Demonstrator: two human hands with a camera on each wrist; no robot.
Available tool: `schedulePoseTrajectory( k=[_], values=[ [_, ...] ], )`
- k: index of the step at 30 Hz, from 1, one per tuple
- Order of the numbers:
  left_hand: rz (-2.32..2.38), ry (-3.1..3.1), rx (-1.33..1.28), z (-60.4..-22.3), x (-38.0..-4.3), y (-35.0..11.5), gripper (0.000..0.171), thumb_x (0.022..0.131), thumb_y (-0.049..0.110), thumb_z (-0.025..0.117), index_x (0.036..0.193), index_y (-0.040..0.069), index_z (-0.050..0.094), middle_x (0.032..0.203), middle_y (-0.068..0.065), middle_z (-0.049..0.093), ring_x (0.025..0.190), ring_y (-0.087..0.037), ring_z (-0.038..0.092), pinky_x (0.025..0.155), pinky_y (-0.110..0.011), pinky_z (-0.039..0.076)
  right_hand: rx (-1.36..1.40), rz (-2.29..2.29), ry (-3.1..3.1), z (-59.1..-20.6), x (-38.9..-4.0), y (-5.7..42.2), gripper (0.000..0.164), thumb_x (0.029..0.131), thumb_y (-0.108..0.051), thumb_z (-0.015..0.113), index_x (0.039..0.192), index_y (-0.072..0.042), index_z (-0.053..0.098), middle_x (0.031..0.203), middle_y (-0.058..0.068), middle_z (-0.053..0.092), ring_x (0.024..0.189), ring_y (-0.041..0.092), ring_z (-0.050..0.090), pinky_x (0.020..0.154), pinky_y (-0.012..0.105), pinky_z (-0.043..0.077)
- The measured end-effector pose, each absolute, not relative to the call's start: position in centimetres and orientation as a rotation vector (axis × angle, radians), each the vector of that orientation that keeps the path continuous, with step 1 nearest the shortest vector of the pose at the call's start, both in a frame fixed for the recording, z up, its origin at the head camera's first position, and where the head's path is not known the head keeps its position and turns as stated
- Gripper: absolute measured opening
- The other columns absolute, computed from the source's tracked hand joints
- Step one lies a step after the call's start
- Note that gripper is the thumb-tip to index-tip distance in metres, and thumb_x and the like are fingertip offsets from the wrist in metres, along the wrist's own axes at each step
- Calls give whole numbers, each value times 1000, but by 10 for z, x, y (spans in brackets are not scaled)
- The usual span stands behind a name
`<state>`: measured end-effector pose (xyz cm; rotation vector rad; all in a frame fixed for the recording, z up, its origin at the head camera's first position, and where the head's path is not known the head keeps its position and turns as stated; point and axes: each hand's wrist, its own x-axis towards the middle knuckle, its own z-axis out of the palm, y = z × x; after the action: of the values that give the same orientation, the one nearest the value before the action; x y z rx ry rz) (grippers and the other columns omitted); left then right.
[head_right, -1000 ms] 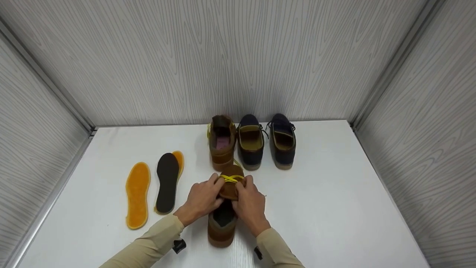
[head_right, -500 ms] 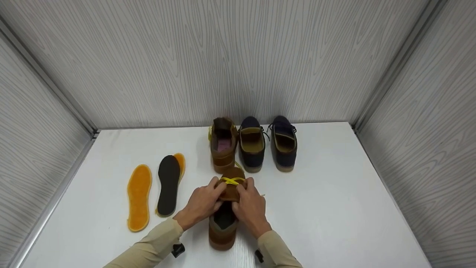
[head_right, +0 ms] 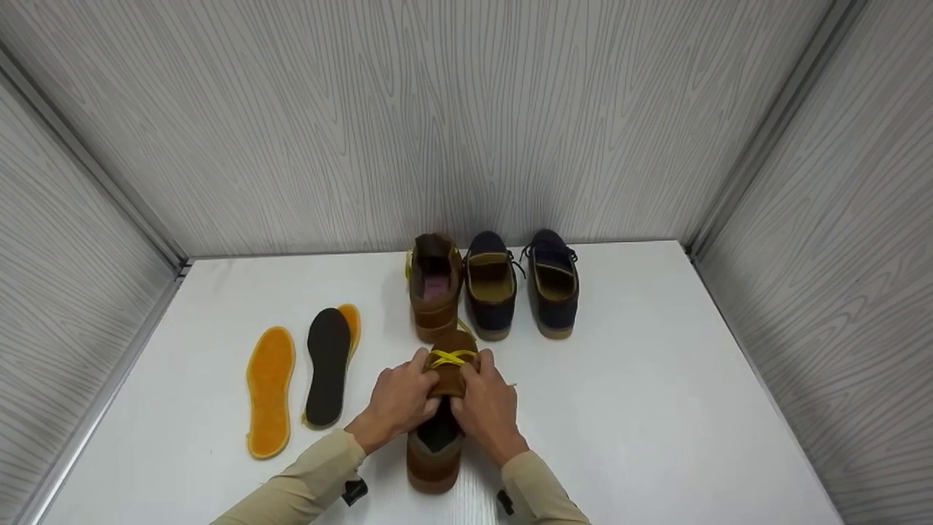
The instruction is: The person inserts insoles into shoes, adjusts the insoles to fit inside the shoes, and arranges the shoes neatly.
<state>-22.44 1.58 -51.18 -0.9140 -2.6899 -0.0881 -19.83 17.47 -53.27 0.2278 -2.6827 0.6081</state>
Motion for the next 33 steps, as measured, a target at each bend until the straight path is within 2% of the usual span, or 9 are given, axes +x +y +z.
schedulePoseTrajectory(
  k=[5,7,9,12,15,19,22,27,33],
  values=[
    [-148,-2685,-925,-512,-225,15,22,82,29,69,88,8,70,99,-8,49,66,-18,60,55,-33,52,272,648,-2667,-532,-201,175,18,72,-10,71,84,-9,57,101,6,42,62,18,51,52,36,47],
    [-281,-2696,-907,-513,-223,12,23,83,28,69,94,8,65,100,-8,47,68,-18,59,57,-32,52,285,723,-2672,-531,-200,177,21,74,-13,72,87,-10,55,102,6,41,65,18,51,55,35,48],
    [-513,-2715,-884,-514,-217,5,31,84,28,67,106,8,58,103,-7,46,73,-17,58,60,-31,52,286,875,-2684,-530,-195,183,29,79,-19,72,98,-10,53,108,5,40,72,17,53,61,34,49],
    [-995,-2745,-832,-519,-203,-12,52,86,30,63,130,10,42,112,-7,45,84,-16,58,69,-33,51,260,1251,-2691,-530,-180,193,58,84,-32,71,130,-15,41,122,5,37,91,17,55,75,35,50],
    [-1521,-2772,-774,-525,-189,-33,74,87,32,62,146,10,22,128,-10,40,108,-22,54,85,-38,49,223,1640,-2667,-532,-162,201,89,86,-39,70,151,-21,12,141,7,29,114,24,50,89,42,47],
    [-1989,-2837,-741,-537,-177,-51,98,82,34,72,152,9,8,148,-15,22,132,-32,35,99,-43,40,272,1872,-2711,-542,-143,203,104,83,-36,73,153,-26,-2,153,11,17,130,36,37,98,49,39],
    [-2052,-2884,-837,-548,-170,-52,112,75,39,80,154,15,4,155,-12,13,139,-29,23,105,-40,33,359,1926,-2763,-553,-134,198,116,77,-34,80,151,-32,-9,156,11,12,134,35,32,101,50,35],
    [-2075,-2804,-925,-558,-164,-44,114,72,37,83,154,27,5,154,-3,18,138,-19,27,106,-34,31,434,2019,-2698,-565,-127,190,127,72,-28,85,148,-38,-16,157,13,10,134,35,32,102,48,34],
    [-2070,-2795,-870,-557,-158,-41,114,71,33,84,153,30,6,155,6,20,138,-14,27,105,-31,31,466,2026,-2671,-563,-125,184,126,71,-29,85,148,-40,-15,158,8,7,137,30,28,103,48,31]
  ],
)
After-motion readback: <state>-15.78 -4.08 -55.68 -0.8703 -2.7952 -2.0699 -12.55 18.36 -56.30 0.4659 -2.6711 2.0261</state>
